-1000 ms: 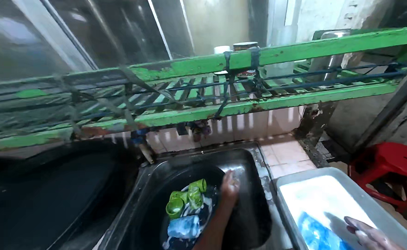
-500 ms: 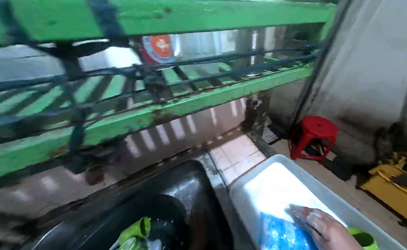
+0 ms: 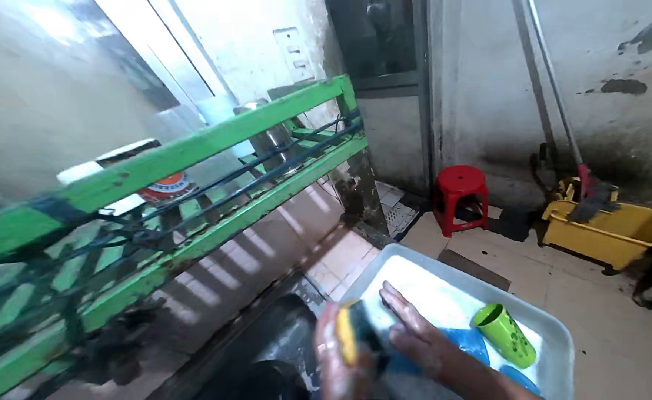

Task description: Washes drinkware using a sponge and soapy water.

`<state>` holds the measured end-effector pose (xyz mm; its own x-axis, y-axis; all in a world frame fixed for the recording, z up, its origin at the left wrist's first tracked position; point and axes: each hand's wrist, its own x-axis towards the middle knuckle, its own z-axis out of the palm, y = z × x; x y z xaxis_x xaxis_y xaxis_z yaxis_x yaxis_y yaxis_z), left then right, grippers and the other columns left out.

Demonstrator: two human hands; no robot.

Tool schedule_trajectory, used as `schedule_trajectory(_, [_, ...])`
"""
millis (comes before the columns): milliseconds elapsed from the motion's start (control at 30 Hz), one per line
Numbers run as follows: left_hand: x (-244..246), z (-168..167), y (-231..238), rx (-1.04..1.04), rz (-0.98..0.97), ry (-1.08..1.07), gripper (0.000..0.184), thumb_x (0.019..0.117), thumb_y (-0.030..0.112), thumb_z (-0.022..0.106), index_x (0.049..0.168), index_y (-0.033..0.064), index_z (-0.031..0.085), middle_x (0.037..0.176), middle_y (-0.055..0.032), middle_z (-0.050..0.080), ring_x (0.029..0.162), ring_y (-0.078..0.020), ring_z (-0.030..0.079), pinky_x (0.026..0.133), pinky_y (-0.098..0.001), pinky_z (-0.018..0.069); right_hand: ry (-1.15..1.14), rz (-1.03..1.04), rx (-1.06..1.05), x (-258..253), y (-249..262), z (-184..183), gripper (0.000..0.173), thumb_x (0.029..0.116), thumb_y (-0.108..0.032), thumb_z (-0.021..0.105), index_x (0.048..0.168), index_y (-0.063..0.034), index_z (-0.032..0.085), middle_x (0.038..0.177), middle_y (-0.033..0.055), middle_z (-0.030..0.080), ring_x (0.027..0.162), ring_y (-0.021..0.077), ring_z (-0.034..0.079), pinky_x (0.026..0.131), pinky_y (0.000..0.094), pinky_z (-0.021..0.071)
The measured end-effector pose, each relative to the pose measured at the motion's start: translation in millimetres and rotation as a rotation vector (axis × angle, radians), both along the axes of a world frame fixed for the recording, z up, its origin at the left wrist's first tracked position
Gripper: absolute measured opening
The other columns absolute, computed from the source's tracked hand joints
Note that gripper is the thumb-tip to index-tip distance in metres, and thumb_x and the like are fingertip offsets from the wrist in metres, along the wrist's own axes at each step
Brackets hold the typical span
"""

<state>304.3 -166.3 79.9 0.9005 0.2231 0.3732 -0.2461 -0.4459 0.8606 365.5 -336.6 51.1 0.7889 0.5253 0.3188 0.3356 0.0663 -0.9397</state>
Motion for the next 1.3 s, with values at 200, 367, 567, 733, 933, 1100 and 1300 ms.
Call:
schedule_trajectory(200, [20.3,4.6,-52.7,-0.207,-0.375,0.396,0.096,0.0912,0.011,0.065,0.160,-0.0063,0.001,0.163,-0.0257,0.029,0.141,-0.0245,0.048,0.110,-0.0365,0.0469,0.587,-0.218,-0.115,32.2,-42.6,34.4,0.074,0.0915,-0.010,0.065,0.159,-0.0123,0.034,0.140,0.0204,0.057,0.115,0.0279,0.064,0.096,0.0460,0.0546])
schedule_trajectory(367, [33.2,-22.2,-64.6,0.960,-0.462,0.838,0.073,0.0937,0.018,0.067,0.160,0.0160,0.036,0.168,-0.0110,0.028,0.155,-0.0399,0.020,0.114,-0.0779,0.0163,0.464,-0.269,-0.459,57.5,-69.7,18.8,0.062,0.1069,-0.025,0.053,0.162,-0.0113,0.028,0.158,0.0183,0.043,0.142,0.0297,0.048,0.117,0.0472,0.0396])
schedule_trajectory(567, [57.6,-14.8,-47.4,1.133,-0.214,1.016,0.075,0.0929,0.033,0.070,0.157,0.0092,0.039,0.156,-0.0246,0.042,0.147,-0.0461,0.035,0.117,-0.0755,0.0138,-0.100,0.130,-0.897,26.5,-64.6,23.8,0.058,0.1080,-0.031,0.048,0.158,-0.0050,0.037,0.160,0.0199,0.041,0.151,0.0345,0.036,0.123,0.0534,0.0292])
schedule_trajectory(733, [69.2,-18.6,-35.4,0.796,-0.242,1.078,0.071,0.0984,0.035,0.061,0.160,0.0123,0.033,0.150,-0.0150,0.053,0.142,-0.0323,0.047,0.122,-0.0623,0.0213,-0.005,0.255,-1.067,12.6,-52.7,-21.8,0.093,0.0882,-0.022,0.079,0.163,-0.0071,0.025,0.159,0.0274,0.037,0.144,0.0471,0.040,0.110,0.0675,0.0391])
schedule_trajectory(933, [60.4,-25.1,-31.2,-0.016,-0.063,0.671,0.066,0.0972,0.010,0.059,0.157,0.0042,0.034,0.144,-0.0197,0.057,0.128,-0.0280,0.059,0.109,-0.0452,0.0472,0.170,0.250,-0.797,35.4,-60.0,-41.8,0.107,0.0802,-0.021,0.086,0.162,-0.0024,0.020,0.150,0.0269,0.048,0.139,0.0383,0.049,0.117,0.0528,0.0393])
schedule_trajectory(1100, [40.3,-28.7,-46.9,-0.488,0.127,0.436,0.081,0.0983,0.024,0.061,0.163,0.0053,0.015,0.161,-0.0203,0.035,0.146,-0.0287,0.040,0.116,-0.0466,0.0382,0.664,0.267,-0.394,31.9,-69.3,-1.9,0.103,0.0795,-0.006,0.081,0.162,-0.0102,0.020,0.146,0.0196,0.052,0.127,0.0294,0.059,0.105,0.0479,0.0519])
schedule_trajectory(1300, [38.3,-35.6,-73.1,-0.801,0.250,0.268,0.087,0.0946,0.033,0.062,0.164,0.0155,0.012,0.152,-0.0229,0.044,0.126,-0.0315,0.057,0.099,-0.0498,0.0527,0.509,0.312,-0.201,19.0,-60.5,-2.7,0.104,0.0731,-0.019,0.085,0.158,-0.0094,0.027,0.138,0.0114,0.060,0.122,0.0196,0.063,0.103,0.0393,0.0555])
